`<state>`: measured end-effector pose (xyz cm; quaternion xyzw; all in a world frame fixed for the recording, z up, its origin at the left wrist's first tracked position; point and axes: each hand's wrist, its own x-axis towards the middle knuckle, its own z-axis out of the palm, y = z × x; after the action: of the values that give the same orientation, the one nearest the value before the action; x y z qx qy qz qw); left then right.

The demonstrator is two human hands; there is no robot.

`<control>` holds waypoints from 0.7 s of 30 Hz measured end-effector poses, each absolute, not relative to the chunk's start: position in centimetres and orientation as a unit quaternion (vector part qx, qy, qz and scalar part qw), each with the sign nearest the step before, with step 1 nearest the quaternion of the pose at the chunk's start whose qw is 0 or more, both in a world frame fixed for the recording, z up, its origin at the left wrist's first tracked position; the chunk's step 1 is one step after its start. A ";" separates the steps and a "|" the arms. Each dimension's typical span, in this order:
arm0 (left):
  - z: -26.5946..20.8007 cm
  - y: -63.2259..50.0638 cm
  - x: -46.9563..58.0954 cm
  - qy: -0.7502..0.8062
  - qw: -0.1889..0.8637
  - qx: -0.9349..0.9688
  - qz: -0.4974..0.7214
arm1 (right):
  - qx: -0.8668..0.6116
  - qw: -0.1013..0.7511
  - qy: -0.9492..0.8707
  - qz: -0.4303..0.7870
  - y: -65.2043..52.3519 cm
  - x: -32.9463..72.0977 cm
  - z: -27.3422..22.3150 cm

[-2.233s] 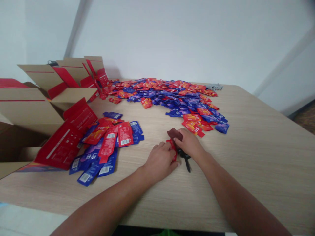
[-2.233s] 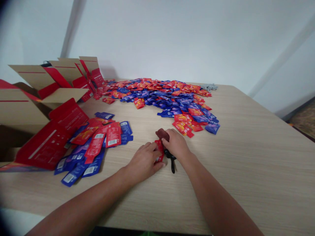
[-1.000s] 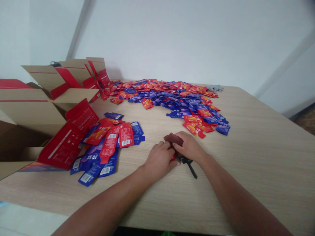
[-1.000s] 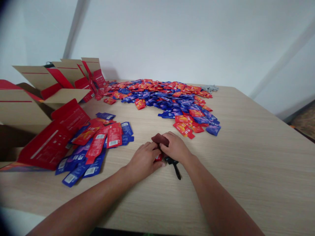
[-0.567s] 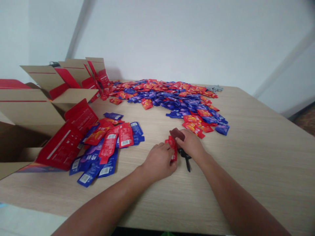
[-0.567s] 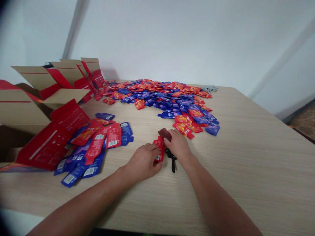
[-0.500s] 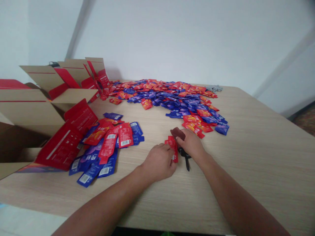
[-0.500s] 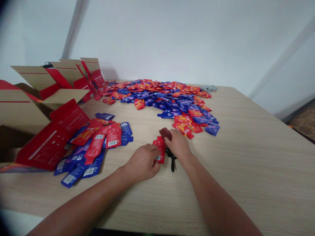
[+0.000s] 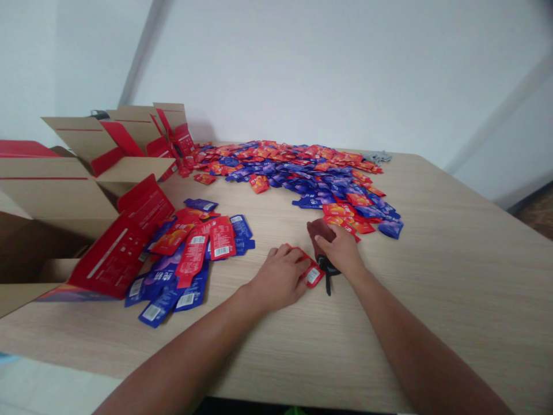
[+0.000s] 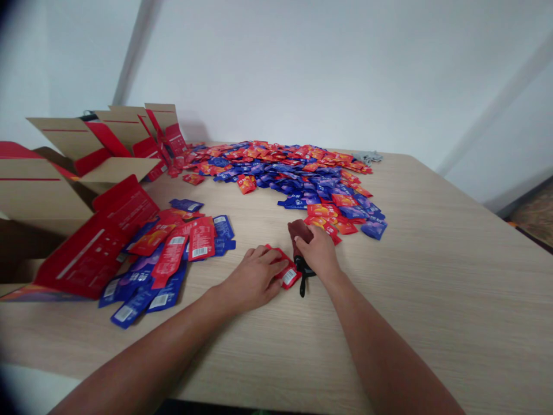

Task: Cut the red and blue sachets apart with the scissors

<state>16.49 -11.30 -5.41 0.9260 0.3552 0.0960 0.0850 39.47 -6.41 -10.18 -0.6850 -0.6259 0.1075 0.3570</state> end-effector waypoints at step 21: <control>-7.1 -9.9 16.1 0.458 0.081 0.877 0.118 | -0.532 0.321 -0.767 0.160 -8.8 36.6 -8.5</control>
<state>16.12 -9.87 -7.10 0.8773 0.4581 0.1178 0.0812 36.64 -8.84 -8.49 -0.5320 -0.7671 0.1602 0.3207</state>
